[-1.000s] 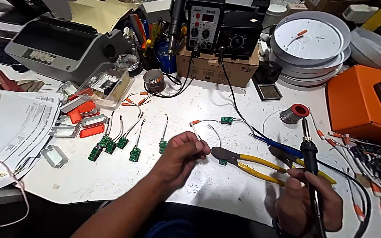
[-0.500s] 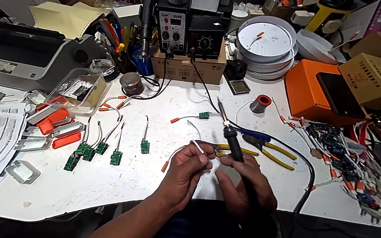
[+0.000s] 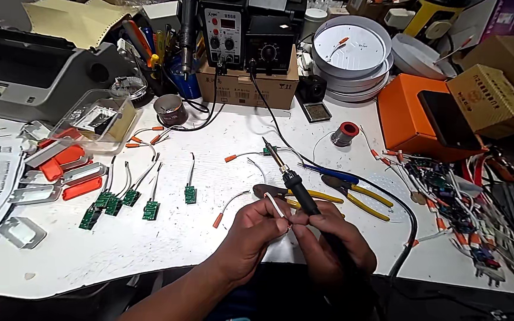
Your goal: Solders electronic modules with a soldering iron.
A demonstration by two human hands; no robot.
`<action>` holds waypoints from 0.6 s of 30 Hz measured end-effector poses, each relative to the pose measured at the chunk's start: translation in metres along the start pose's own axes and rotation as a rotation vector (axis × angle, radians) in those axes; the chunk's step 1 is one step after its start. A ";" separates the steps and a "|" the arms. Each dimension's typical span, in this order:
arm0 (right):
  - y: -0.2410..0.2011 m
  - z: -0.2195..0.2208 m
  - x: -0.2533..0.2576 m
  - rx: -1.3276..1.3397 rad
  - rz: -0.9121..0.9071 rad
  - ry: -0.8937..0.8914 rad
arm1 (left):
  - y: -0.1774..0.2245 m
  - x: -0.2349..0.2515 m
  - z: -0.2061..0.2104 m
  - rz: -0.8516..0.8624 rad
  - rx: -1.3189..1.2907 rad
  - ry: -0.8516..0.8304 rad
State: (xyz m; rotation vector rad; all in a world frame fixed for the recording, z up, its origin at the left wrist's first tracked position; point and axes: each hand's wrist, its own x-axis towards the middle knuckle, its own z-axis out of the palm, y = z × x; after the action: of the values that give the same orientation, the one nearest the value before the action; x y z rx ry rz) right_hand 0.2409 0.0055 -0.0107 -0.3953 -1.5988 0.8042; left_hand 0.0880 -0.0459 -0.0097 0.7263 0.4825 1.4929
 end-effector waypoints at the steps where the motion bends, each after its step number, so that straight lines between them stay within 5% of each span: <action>1: 0.000 0.000 0.000 0.001 0.003 0.008 | 0.000 0.000 0.001 -0.002 0.005 0.003; 18: 0.000 0.002 -0.001 0.075 0.038 0.063 | -0.011 -0.007 -0.002 0.309 0.243 0.055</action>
State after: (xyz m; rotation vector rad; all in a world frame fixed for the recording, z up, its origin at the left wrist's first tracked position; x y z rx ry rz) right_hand 0.2392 0.0041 -0.0115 -0.3944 -1.5020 0.8705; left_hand 0.0940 -0.0518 -0.0202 0.9867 0.6219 1.7644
